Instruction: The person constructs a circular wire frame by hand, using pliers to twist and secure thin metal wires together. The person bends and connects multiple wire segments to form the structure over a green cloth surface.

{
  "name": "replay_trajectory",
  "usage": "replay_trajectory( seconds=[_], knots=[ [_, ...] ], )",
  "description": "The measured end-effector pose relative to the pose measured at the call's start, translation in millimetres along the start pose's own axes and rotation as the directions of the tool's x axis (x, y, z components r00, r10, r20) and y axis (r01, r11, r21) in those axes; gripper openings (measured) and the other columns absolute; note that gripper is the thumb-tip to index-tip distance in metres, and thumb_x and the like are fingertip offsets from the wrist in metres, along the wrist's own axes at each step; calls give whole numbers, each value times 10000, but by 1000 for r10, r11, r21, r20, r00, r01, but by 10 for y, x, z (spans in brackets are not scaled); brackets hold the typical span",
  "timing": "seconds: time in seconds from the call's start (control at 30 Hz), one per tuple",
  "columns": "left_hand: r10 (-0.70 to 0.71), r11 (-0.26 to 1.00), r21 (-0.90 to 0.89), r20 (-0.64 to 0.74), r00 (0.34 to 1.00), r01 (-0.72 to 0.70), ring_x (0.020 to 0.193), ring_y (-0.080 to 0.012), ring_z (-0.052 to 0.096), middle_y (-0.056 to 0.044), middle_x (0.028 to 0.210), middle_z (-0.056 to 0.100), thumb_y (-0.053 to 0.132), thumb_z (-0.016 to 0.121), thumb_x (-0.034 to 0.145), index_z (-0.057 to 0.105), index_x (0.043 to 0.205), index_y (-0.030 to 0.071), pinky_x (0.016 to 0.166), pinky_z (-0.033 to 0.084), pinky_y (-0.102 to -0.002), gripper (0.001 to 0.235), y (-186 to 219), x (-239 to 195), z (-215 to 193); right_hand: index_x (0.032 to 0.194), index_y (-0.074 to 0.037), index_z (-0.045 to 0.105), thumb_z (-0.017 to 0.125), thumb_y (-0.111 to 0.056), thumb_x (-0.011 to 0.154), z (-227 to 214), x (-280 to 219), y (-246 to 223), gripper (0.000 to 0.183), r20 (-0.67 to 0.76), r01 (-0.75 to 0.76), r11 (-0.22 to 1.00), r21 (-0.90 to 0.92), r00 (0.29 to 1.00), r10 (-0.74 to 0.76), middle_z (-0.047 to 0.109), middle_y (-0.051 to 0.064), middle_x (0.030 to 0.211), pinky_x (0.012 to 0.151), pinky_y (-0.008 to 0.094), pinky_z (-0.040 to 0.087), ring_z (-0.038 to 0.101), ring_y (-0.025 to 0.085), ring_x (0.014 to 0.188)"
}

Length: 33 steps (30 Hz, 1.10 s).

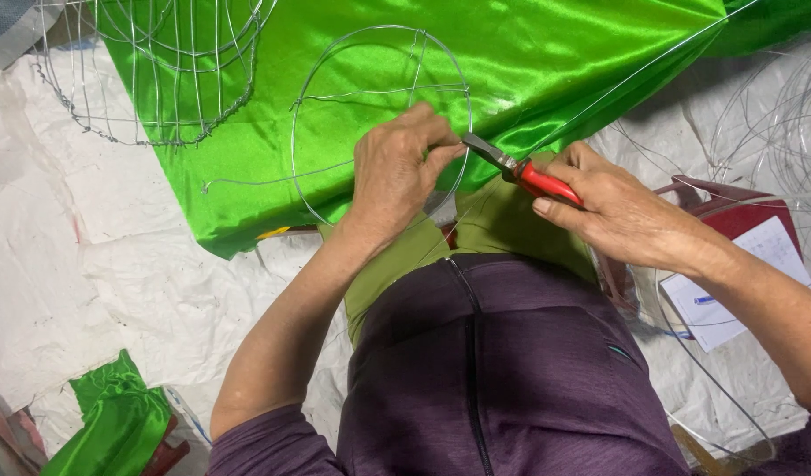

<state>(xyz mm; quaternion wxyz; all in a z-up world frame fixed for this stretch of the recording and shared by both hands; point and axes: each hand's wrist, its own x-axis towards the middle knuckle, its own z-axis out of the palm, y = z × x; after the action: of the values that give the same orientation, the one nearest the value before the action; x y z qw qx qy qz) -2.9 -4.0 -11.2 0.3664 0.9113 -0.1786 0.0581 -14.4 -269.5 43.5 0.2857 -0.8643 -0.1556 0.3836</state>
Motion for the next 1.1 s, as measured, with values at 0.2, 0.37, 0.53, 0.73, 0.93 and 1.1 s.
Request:
replay_trajectory(
  seconds=[0.2, 0.37, 0.53, 0.73, 0.93, 1.1],
  knots=[
    [112, 976, 188, -6, 994, -109, 630, -139, 512, -7, 803, 525, 201, 735, 984, 641, 836, 109, 416, 474, -285, 198, 50, -41, 98, 1021, -118, 661, 547, -364, 1015, 25, 35, 126, 271, 56, -5, 996, 90, 998, 0, 653, 29, 994, 898, 343, 459, 614, 189, 957],
    [168, 946, 284, -21, 986, -155, 637, -172, 464, -6, 805, 515, 158, 787, 945, 667, 829, 96, 395, 388, -313, 178, 73, -31, 91, 1072, -171, 678, 580, -366, 1001, -10, 17, 31, 230, 84, -172, 980, 98, 983, 164, 684, 24, 762, 689, 334, 453, 631, 180, 719],
    [206, 939, 288, -45, 977, -185, 632, -187, 446, -13, 780, 512, 159, 786, 947, 631, 802, 100, 444, 373, -351, 220, 102, -29, 47, 1074, -173, 690, 587, -345, 1009, -83, -15, -61, 211, 122, -229, 961, 154, 970, 211, 669, 36, 735, 656, 316, 454, 624, 167, 681],
    [249, 922, 323, -68, 966, -214, 633, -169, 410, -11, 788, 505, 75, 789, 943, 637, 815, 93, 420, 348, -324, 200, 85, -68, 85, 1291, -282, 700, 566, -387, 993, -206, -28, -243, 343, 189, -342, 930, 132, 930, 315, 657, 42, 778, 690, 317, 418, 598, 185, 742],
    [233, 929, 302, -25, 972, -215, 675, -183, 448, -43, 848, 517, -100, 712, 904, 659, 909, 53, 423, 412, -313, 162, 70, -114, 102, 1234, -256, 655, 562, -378, 1002, -87, 5, -24, 279, 177, -281, 950, 138, 950, 256, 631, 31, 784, 702, 314, 420, 583, 179, 755],
    [231, 932, 296, -42, 972, -208, 665, -166, 454, -45, 826, 528, -44, 749, 942, 667, 909, 48, 435, 422, -284, 127, 18, -116, 139, 1108, -202, 664, 544, -396, 1025, -58, 3, -34, 243, 178, -262, 953, 151, 956, 234, 615, 35, 777, 657, 323, 426, 573, 180, 717]
  ],
)
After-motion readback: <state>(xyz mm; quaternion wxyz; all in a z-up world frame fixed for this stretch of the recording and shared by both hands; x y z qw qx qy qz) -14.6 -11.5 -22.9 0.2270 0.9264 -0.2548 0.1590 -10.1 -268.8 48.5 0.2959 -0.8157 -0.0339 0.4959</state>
